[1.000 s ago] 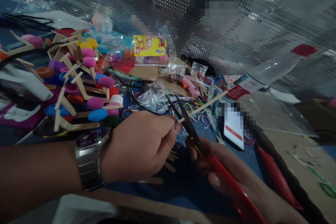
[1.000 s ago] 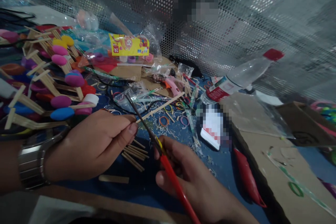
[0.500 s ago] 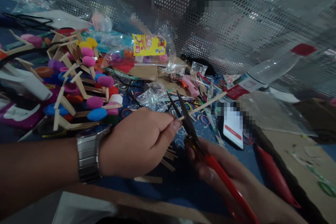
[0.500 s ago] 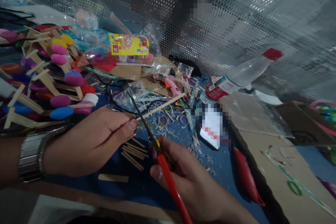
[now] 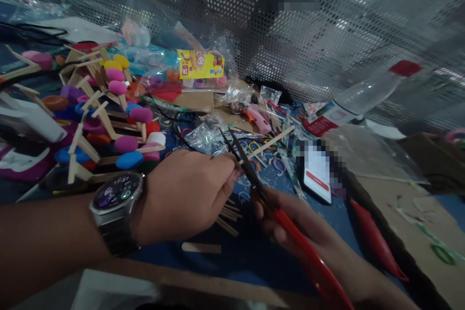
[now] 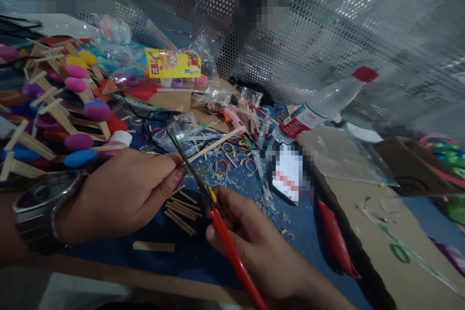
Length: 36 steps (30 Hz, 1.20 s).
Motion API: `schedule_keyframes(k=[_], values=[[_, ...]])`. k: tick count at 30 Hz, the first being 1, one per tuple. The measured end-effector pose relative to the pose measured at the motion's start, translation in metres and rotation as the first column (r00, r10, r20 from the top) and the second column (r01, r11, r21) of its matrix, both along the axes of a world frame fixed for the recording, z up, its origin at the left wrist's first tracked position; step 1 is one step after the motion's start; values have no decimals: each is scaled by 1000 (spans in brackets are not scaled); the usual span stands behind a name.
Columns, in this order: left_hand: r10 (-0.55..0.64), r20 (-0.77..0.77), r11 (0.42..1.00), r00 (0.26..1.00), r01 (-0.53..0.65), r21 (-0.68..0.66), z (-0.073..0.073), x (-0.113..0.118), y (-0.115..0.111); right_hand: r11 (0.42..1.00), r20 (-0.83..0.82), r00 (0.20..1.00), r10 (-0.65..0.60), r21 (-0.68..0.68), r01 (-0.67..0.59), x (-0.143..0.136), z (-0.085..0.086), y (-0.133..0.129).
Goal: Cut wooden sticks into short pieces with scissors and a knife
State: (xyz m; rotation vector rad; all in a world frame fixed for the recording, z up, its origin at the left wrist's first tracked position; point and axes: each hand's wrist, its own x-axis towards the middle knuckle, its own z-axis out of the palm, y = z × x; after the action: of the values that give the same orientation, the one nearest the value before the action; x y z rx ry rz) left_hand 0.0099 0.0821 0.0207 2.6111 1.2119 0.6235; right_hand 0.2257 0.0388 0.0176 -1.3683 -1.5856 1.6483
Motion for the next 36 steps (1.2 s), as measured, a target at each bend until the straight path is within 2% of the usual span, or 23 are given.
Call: schedule_keyframes(k=[4, 8, 13, 17, 20, 25, 32, 36], values=[[-30, 24, 997, 999, 32, -76, 1, 0, 0, 998, -8, 1000, 9, 62, -8, 6, -6, -4], [-75, 53, 987, 996, 81, -138, 2, 1, 0, 997, 5, 1000, 23, 69, -23, 12, -10, -7], [-71, 108, 976, 992, 91, -196, 2, 0, 0, 995, 109, 992, 56, 80, -65, 8, -1, -3], [-66, 133, 970, 989, 95, -225, 2, 1, 1, 981, 196, 978, 69, 162, -102, 6, 4, -2], [-64, 136, 977, 989, 90, -194, 2, 1, 1, 974, 221, 972, 73, 193, -117, 9, 3, -4], [-69, 132, 982, 989, 91, -167, 1, 0, 1, 979, 192, 977, 88, 164, -121, 9, 1, -5], [16, 8, 999, 1000, -16, 36, 0, -1, 1, 999, 36, 999, 33, 35, -34, 2, -1, -1], [8, -40, 999, 999, -6, 43, 0, -1, 1, 998, 60, 998, 11, 58, -14, 2, -1, 0]])
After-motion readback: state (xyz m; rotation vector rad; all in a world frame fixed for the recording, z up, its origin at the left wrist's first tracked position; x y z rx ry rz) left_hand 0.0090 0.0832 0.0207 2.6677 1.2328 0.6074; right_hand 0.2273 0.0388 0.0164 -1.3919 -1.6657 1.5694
